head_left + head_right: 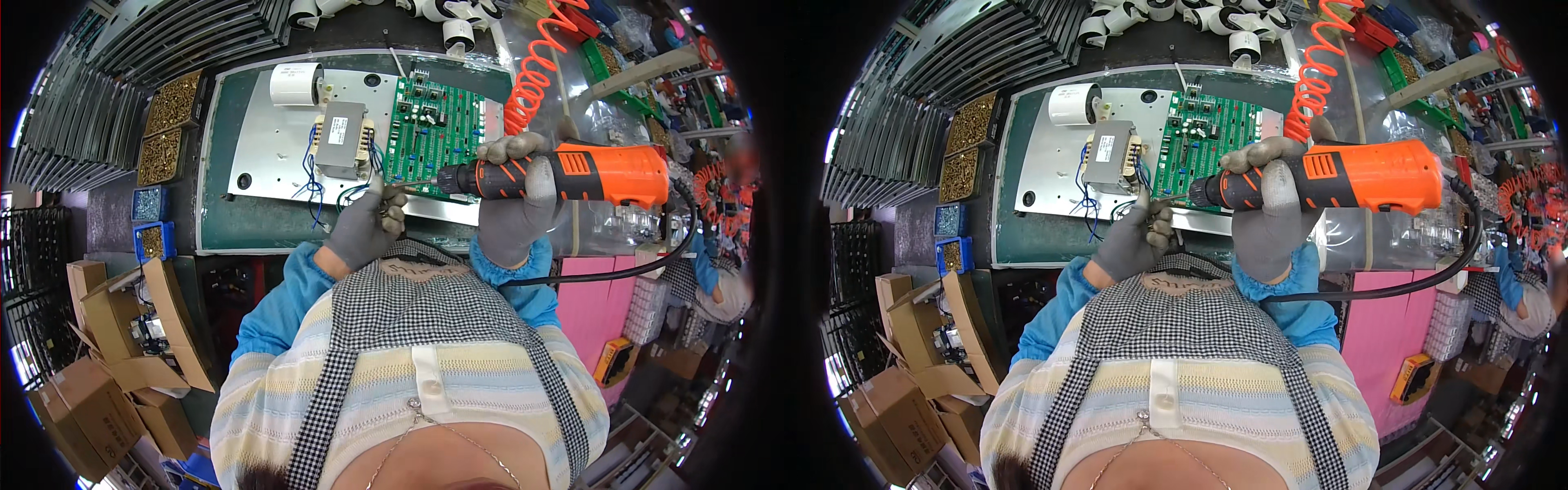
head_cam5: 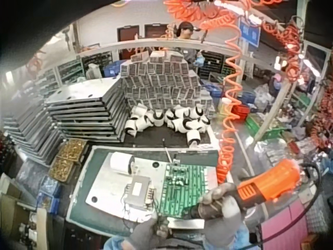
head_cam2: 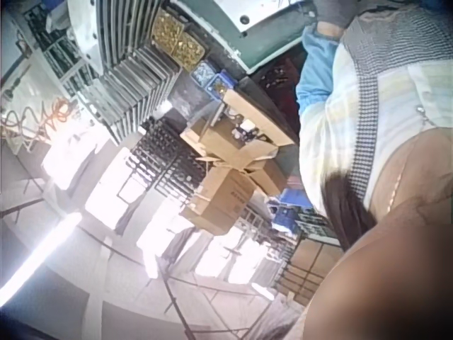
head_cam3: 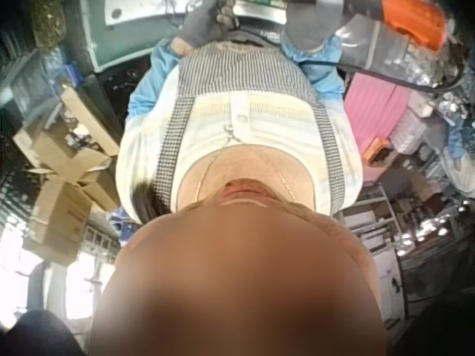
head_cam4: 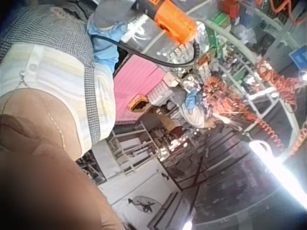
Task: Use an electric screwdriver to secure a transformer and attach a circuit board to an electronic device chassis.
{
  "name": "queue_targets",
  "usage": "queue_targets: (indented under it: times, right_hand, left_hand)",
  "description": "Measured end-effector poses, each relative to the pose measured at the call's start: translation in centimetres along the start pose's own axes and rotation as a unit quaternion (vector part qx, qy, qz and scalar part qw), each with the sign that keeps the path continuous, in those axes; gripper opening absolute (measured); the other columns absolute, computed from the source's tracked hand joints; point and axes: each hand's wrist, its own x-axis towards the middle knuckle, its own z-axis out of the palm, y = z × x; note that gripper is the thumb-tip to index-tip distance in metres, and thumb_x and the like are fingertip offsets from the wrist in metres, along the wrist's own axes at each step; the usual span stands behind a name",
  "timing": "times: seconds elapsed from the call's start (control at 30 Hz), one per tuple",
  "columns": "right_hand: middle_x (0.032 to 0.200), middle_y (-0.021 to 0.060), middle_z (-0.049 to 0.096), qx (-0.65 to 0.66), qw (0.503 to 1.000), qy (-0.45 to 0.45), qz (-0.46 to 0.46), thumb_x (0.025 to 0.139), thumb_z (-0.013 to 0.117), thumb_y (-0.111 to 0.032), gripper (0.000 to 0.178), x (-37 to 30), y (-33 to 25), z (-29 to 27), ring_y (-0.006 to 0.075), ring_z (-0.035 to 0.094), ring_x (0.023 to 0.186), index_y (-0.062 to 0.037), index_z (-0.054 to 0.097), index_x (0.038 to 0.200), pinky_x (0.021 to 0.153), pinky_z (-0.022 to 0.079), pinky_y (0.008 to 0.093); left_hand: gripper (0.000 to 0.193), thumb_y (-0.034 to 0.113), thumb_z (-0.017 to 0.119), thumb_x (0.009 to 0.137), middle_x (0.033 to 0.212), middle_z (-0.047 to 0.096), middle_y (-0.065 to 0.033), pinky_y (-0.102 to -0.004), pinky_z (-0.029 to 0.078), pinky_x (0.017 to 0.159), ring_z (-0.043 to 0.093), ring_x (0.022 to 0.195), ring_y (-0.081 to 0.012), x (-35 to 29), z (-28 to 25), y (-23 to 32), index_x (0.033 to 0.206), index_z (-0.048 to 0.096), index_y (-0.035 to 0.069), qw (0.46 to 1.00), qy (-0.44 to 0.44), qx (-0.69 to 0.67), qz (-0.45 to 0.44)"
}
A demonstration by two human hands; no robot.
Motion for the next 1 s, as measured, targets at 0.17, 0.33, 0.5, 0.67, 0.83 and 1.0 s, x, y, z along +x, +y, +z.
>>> queue_targets:
  times: [0.17,0.33,0.5,0.67,0.83,1.0]
  right_hand:
    - [0.092,0.0118,0.063,-0.023,0.998,-0.010,0.055,0.086,0.058,-0.002,0.068,0.3,0.8,0.5,0.0228,0.065,0.078,-0.0027,0.025,0.145,0.077,0.057,0.0439]
    - [0.092,0.0113,0.063,-0.031,0.997,-0.041,0.059,0.084,0.058,0.006,0.068,0.4,2.2,2.1,0.0232,0.066,0.078,-0.0005,0.025,0.143,0.076,0.058,0.0412]
    - [0.095,0.0127,0.063,-0.146,0.976,-0.117,0.114,0.085,0.056,0.003,0.065,0.9,2.8,2.6,0.0227,0.066,0.080,-0.0010,0.026,0.143,0.078,0.057,0.0426]
    - [0.095,0.0125,0.063,-0.162,0.925,-0.302,0.163,0.081,0.062,0.001,0.070,2.2,3.7,3.6,0.0207,0.066,0.082,-0.0006,0.029,0.143,0.077,0.056,0.0365]
    - [0.089,0.0106,0.064,-0.192,0.912,-0.303,0.200,0.076,0.065,-0.001,0.073,2.3,4.7,5.2,0.0164,0.064,0.078,0.0022,0.033,0.142,0.068,0.055,0.0302]
    - [0.089,0.0099,0.064,-0.164,0.920,-0.289,0.208,0.077,0.066,-0.003,0.079,2.2,4.0,5.8,0.0169,0.064,0.077,0.0014,0.028,0.146,0.070,0.055,0.0307]
  left_hand:
    - [0.032,0.009,0.046,0.098,0.095,0.053,-0.0063,-0.0204,0.043,0.060,0.048,0.076,-0.0097,-2.5,-0.4,0.6,0.129,0.049,-0.001,0.985,0.078,0.123,0.097]
    - [0.038,0.010,0.047,0.098,0.096,0.055,-0.0075,-0.0216,0.043,0.061,0.049,0.077,-0.0106,-2.2,-0.8,1.1,0.135,0.047,0.000,0.979,0.063,0.145,0.130]
    - [0.037,0.011,0.043,0.099,0.103,0.060,-0.0099,-0.0226,0.044,0.063,0.050,0.078,-0.0119,-2.0,-0.7,1.5,0.133,0.048,-0.003,0.981,0.061,0.139,0.125]
    - [0.039,0.008,0.040,0.098,0.116,0.062,-0.0160,-0.0253,0.047,0.068,0.052,0.081,-0.0146,-2.2,-0.4,2.2,0.133,0.046,-0.008,0.993,0.038,0.058,0.092]
    - [0.038,0.007,0.040,0.099,0.117,0.064,-0.0184,-0.0260,0.050,0.071,0.057,0.084,-0.0162,-1.9,-1.8,2.2,0.132,0.046,-0.010,0.985,0.018,0.140,0.096]
    - [0.034,0.018,0.045,0.103,0.113,0.065,-0.0145,-0.0232,0.048,0.069,0.057,0.083,-0.0131,-2.5,-0.3,2.1,0.128,0.050,-0.005,0.973,0.054,0.203,0.099]
